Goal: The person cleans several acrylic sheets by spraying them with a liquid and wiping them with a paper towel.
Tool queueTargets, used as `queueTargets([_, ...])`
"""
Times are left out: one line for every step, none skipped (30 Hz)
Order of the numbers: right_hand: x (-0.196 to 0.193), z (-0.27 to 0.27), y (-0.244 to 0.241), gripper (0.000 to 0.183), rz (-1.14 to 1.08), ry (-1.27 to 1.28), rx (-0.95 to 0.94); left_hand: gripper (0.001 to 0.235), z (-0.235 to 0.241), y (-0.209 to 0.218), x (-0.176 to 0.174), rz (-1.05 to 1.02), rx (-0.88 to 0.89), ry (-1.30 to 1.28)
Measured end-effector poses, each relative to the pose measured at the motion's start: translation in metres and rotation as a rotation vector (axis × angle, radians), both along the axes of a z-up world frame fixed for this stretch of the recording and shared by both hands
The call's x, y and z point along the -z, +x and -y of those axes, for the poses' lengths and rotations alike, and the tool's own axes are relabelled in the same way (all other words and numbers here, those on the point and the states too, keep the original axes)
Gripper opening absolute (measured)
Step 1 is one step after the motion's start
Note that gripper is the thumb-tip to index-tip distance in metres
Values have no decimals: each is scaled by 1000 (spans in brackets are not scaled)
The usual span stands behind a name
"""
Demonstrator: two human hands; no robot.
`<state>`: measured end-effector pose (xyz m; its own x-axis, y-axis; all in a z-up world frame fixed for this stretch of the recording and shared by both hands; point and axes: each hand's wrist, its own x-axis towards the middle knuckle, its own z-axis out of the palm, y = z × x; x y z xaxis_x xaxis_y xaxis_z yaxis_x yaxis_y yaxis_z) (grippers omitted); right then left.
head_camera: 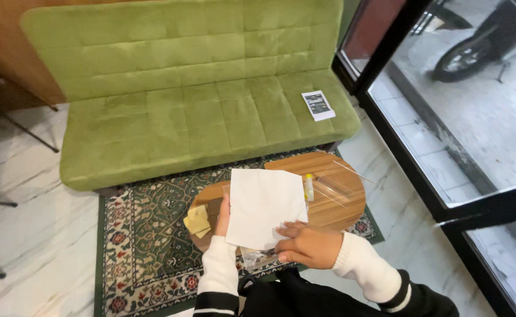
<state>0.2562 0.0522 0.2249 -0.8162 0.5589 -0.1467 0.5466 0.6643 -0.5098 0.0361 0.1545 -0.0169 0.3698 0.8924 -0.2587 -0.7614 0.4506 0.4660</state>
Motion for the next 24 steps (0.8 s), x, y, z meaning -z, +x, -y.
queueTargets([-4, 3, 6, 36, -52, -69, 91, 72, -1, 5, 0, 17, 27, -20])
queueTargets([-8, 5, 15, 38, -106, -136, 181, 71, -3, 11, -1, 40, 68, -10])
queueTargets([-10, 4, 22, 40, -162, -205, 267, 70, -3, 17, -3, 64, 106, -1])
queueTargets([-9, 1, 26, 41, -181, -85, 291, 70, -3, 23, -7, 87, 143, 7])
queueTargets([-6, -3, 30, 44, -198, 34, 309, 69, -1, 27, -10, 83, 171, 12])
queueTargets([-2, -6, 32, 47, -212, 153, 325, 69, 1, 31, -15, 78, 198, 18])
queueTargets([5, -8, 32, 52, -144, 197, 331, 69, 2, 35, -20, 72, 218, 25])
queueTargets([12, -8, 31, 58, -77, 240, 337, 69, 3, 38, -25, 86, 247, 19])
queueTargets([21, -9, 28, 64, -8, 281, 335, 69, 5, 40, -29, 101, 268, 13])
queueTargets([29, -6, 27, 67, 22, 301, 344, 70, 6, 42, -33, 115, 289, 7])
queueTargets([36, -2, 26, 70, 53, 318, 347, 69, 8, 44, -37, 117, 295, 7])
queueTargets([43, 1, 25, 73, 84, 334, 350, 69, 9, 44, -40, 122, 299, 4])
queueTargets([48, 7, 25, 75, 72, 333, 329, 68, 11, 45, -43, 127, 300, 1])
queueTargets([53, 11, 25, 76, 60, 331, 308, 68, 12, 46, -46, 129, 301, -4])
queueTargets([56, 14, 26, 78, 49, 331, 292, 68, 14, 47, -48, 129, 305, -7])
queueTargets([59, 15, 27, 77, 50, 341, 273, 68, 14, 49, -51, 130, 306, -12])
queueTargets([61, 15, 27, 77, 53, 349, 256, 68, 16, 51, -54, 129, 307, -18])
queueTargets([62, 13, 28, 77, 57, 358, 239, 67, 17, 53, -57, 129, 309, -19])
queueTargets([62, 11, 30, 76, 59, 345, 246, 67, 19, 55, -60, 131, 305, -27])
queueTargets([61, 8, 32, 75, 61, 333, 254, 67, 20, 58, -63, 128, 300, -31])
queueTargets([60, 4, 34, 73, 63, 322, 258, 67, 20, 60, -66, 131, 295, -38])
queueTargets([57, 2, 37, 73, 59, 333, 298, 66, 21, 62, -69, 133, 287, -47])
queueTargets([55, 1, 40, 73, 56, 344, 335, 66, 22, 64, -71, 129, 274, -53])
queueTargets([53, 2, 43, 73, 53, 354, 372, 66, 22, 67, -72, 140, 271, -69])
